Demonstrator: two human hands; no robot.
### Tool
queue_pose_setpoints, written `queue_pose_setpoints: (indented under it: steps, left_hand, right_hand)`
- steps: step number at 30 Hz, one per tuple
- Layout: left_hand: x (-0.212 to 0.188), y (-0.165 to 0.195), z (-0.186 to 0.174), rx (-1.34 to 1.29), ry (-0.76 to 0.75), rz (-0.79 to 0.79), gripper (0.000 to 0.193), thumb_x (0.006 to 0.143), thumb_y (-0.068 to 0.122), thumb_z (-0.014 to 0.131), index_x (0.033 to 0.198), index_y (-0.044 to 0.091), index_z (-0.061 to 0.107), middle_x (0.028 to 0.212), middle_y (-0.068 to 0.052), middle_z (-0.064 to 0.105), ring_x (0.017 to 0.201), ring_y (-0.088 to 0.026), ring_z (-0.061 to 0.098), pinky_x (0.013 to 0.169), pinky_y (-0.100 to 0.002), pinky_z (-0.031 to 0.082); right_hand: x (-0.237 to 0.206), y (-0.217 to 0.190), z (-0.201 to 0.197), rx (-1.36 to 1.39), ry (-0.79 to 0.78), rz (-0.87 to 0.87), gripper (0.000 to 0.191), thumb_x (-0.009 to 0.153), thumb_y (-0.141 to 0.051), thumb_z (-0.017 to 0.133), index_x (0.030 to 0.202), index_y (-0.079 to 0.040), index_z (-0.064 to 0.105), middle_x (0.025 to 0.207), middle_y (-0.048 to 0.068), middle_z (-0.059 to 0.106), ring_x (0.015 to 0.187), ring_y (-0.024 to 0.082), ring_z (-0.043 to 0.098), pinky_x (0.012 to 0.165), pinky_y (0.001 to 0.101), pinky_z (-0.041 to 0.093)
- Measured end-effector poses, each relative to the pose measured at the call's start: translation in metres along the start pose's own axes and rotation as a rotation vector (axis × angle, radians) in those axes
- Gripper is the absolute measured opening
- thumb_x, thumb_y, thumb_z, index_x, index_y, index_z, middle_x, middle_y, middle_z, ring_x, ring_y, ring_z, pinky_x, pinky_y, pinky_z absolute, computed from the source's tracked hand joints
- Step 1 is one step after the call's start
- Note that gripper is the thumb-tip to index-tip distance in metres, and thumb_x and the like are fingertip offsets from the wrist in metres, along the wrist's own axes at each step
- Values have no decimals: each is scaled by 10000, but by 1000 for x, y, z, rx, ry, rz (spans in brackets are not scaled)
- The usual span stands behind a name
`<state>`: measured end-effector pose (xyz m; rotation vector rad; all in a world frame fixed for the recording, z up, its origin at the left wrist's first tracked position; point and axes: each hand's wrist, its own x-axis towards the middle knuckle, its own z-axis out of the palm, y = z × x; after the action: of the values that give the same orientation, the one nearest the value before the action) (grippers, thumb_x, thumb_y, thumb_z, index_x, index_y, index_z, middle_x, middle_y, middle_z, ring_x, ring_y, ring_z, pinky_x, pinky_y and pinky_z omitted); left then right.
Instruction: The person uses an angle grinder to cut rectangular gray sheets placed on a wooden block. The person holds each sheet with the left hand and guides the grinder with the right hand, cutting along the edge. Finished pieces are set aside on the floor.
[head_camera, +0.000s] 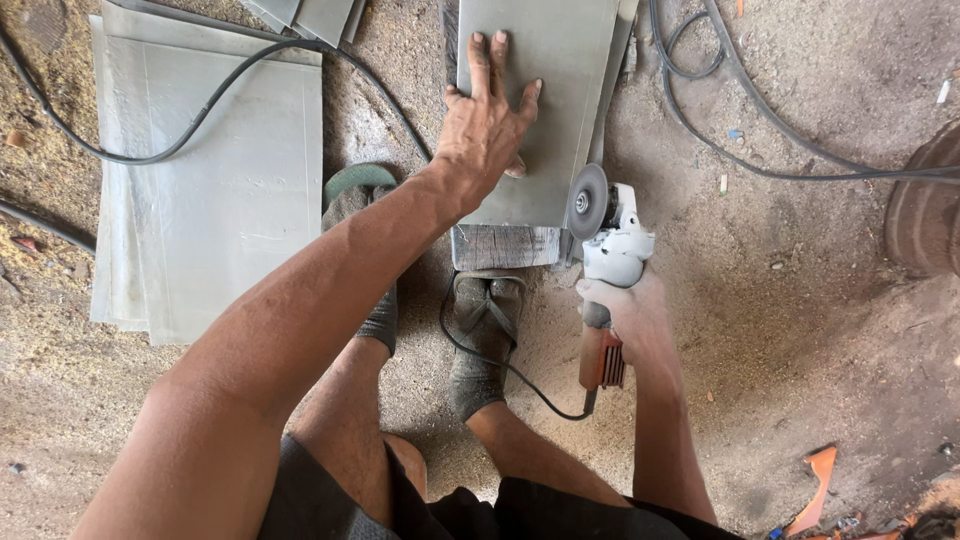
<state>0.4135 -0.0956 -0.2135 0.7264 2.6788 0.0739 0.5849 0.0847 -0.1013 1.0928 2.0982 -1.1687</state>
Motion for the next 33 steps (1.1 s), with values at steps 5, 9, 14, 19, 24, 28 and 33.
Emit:
queue_pose_setpoints:
  steps: [5, 9, 14, 19, 24, 28, 33]
  left_hand:
    - [0, 1, 1, 2, 5, -8, 1147, 692, 661, 800, 1615, 223, 277, 1575, -396, -16, 1431, -594, 19, 990, -637, 511]
    - [1, 1, -1, 0, -8, -4, 1130, 710, 657, 794, 1614, 222, 275, 1564, -413, -22, 1428, -604, 12, 992, -636, 513]
    - [0, 0, -2, 18, -17, 0, 1138, 716, 669, 786, 1616, 207, 264, 1558, -423, -13, 1426, -609, 20, 990, -632, 516]
    - [-1, 0, -4, 30, -9, 5, 1141, 715, 672, 783, 1617, 204, 264, 1559, -423, -5, 1425, -608, 35, 975, -629, 526]
    - [-1, 1, -6, 42, 1, 11, 1148, 704, 671, 785, 1613, 193, 273, 1550, -431, 3, 1418, -615, 48, 961, -624, 534]
    - [-2, 2, -5, 14, 12, 3, 1112, 710, 657, 796, 1601, 201, 311, 1558, -431, 19, 1426, -612, 63, 957, -628, 543]
    - [-2, 2, -4, -12, 31, -1, 1111, 689, 650, 812, 1589, 213, 331, 1563, -420, 25, 1426, -603, 68, 964, -637, 531]
  right_hand:
    - [10, -2, 0, 75, -10, 8, 385, 749, -74, 719, 1118, -4, 635, 855, 106, 702, 696, 195, 712, 612, 375, 591]
    - [13, -2, 0, 170, -18, -25, 380, 736, -23, 720, 1105, -20, 631, 854, 87, 695, 658, 170, 654, 578, 340, 553]
    - [20, -4, -1, 139, -12, -27, 326, 749, -21, 719, 1064, -1, 636, 806, 97, 686, 648, 174, 659, 556, 336, 533]
    - [25, -9, -2, 128, -18, -62, 320, 738, -43, 722, 1049, -14, 650, 803, 93, 688, 642, 168, 667, 549, 332, 526]
    - [28, -15, -3, 134, -15, -107, 292, 739, -45, 726, 1025, -10, 674, 807, 87, 687, 646, 161, 656, 553, 325, 515]
    - [30, -18, -3, 143, -22, -102, 282, 741, -35, 716, 1020, -4, 686, 792, 89, 686, 636, 159, 658, 553, 314, 521]
    - [37, -25, -2, 211, -33, -95, 268, 753, -18, 709, 1018, 15, 693, 809, 83, 688, 624, 150, 640, 547, 301, 518]
